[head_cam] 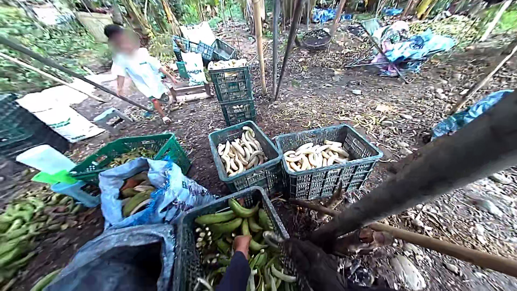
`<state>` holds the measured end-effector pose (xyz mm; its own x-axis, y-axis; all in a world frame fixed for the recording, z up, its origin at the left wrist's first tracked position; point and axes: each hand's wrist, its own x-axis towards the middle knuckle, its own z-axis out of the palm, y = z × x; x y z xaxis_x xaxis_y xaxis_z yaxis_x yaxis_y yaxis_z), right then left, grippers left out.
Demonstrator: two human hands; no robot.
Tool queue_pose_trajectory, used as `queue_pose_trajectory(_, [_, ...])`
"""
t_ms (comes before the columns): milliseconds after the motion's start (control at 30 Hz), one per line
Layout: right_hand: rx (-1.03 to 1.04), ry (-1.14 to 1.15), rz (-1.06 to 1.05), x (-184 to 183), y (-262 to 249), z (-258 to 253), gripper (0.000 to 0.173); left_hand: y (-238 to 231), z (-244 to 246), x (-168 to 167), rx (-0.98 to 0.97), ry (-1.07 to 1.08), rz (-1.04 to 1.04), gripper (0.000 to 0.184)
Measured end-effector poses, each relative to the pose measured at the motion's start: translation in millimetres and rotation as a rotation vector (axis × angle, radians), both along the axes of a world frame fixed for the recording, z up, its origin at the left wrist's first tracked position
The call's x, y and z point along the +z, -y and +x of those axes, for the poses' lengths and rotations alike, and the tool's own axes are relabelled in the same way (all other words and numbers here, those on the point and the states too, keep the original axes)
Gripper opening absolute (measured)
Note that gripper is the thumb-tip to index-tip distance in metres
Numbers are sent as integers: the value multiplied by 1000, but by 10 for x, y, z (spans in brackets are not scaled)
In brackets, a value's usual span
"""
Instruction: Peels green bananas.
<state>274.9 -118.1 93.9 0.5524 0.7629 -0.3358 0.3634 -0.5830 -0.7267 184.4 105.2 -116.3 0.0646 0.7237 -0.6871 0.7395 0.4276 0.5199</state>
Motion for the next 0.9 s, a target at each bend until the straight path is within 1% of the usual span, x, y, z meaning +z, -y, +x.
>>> queue_pose_trajectory(67, [-43,46,37,-4,-31,-36,44,7,-21,40,179,138,-55,53])
queue_pose_trajectory(167, [-103,33,72,29,-84,-109,47,63,-44,106,339,309,-39,64])
queue_pose_trajectory(200, [-114,37,84,36,-92,-126,48,126,-92,205,391,414,-34,66])
queue_pose_trajectory(267, [-98,55,136,0,-115,-140,49,236,-251,502,474,682,-45,72])
queue_pose_trajectory(300, [-69,67,194,-61,-134,-153,51,288,-352,683,520,805,-59,71])
queue_pose_trajectory(333, [-33,70,265,-139,-157,-178,52,336,-459,840,578,904,-80,65])
queue_pose_trajectory(400, [79,49,332,-245,-202,-291,55,441,-653,1117,739,1024,-114,38])
queue_pose_trajectory(433, [144,46,317,-285,-230,-378,55,496,-765,1238,802,1067,-126,32])
queue_pose_trajectory(467, [213,41,267,-319,-255,-481,56,555,-873,1319,844,1085,-109,33])
queue_pose_trajectory(567, [372,27,119,-381,-292,-904,58,780,-1183,1526,915,1072,-22,49])
queue_pose_trajectory(633, [428,38,53,-448,-317,-1178,61,925,-1383,1616,911,1033,21,56])
queue_pose_trajectory(667, [439,38,30,-461,-330,-1287,61,958,-1455,1604,922,1009,43,58])
queue_pose_trajectory(767, [446,26,45,-497,-350,-1504,57,1022,-1593,1574,983,1011,80,60])
queue_pose_trajectory(900, [441,-10,88,-557,-352,-1595,59,1061,-1632,1648,1061,1025,102,58])
